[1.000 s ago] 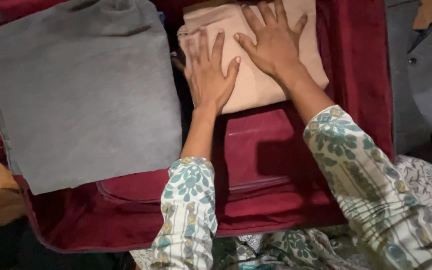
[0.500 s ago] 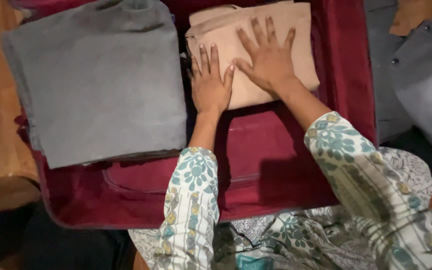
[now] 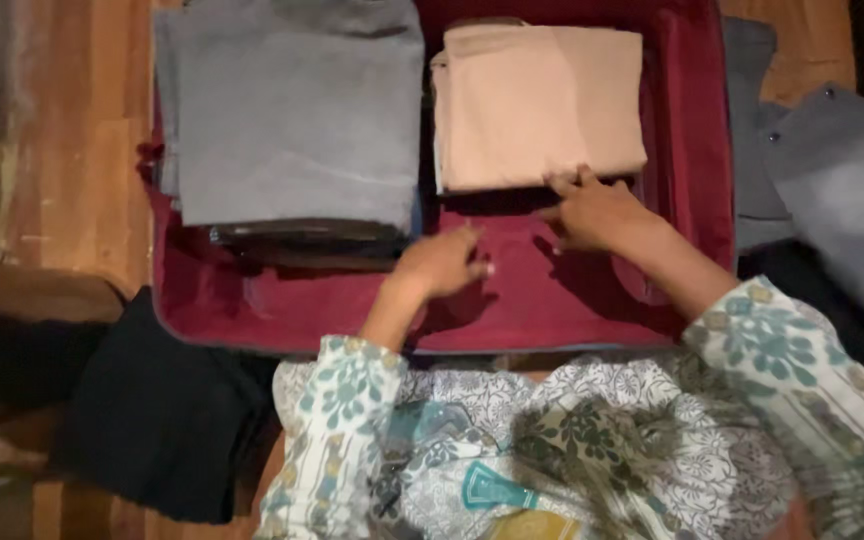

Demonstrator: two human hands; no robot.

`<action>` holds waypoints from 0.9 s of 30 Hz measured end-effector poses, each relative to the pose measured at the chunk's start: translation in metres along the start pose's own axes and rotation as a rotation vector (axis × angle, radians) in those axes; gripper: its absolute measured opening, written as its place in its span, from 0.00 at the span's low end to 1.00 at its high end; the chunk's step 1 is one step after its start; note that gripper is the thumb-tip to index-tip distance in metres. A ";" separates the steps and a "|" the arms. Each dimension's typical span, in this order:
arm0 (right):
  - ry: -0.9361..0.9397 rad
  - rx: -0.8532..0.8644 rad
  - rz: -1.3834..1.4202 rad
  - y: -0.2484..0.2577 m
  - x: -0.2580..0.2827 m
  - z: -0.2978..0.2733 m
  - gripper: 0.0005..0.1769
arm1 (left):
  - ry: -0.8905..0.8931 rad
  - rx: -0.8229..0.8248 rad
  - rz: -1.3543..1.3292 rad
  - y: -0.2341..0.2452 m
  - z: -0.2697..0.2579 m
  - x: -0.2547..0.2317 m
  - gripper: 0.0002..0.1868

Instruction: The person places folded denim pants and shirts into a red suitcase and secures them using the internal buckled straps.

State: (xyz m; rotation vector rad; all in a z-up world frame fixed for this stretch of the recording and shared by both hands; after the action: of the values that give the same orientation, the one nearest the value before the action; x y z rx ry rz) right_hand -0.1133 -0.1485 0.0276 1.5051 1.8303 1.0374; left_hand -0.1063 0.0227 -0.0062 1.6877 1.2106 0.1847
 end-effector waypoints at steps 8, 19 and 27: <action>0.059 -0.135 0.005 -0.008 0.038 -0.036 0.21 | 0.075 -0.352 0.094 0.002 -0.090 0.025 0.30; 0.162 -0.151 0.116 -0.043 0.083 0.009 0.23 | 0.189 -0.341 -0.142 -0.014 -0.083 0.040 0.26; 0.070 -0.026 0.153 -0.074 0.065 0.007 0.29 | 0.166 -0.421 -0.210 -0.007 -0.094 0.039 0.26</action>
State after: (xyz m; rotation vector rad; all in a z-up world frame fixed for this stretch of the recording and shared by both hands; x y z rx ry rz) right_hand -0.1632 -0.0894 -0.0343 1.6326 1.7636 1.1948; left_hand -0.1488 0.1120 0.0180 1.1917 1.3532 0.4257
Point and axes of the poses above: each hand's wrist, its own z-axis towards the middle knuckle, its own y-axis out of the back of the hand, x = y × z, the point moved 10 cm from there along z, towards the middle knuckle, and after that the axes turned 8 degrees about z, right-handed, at the moved point
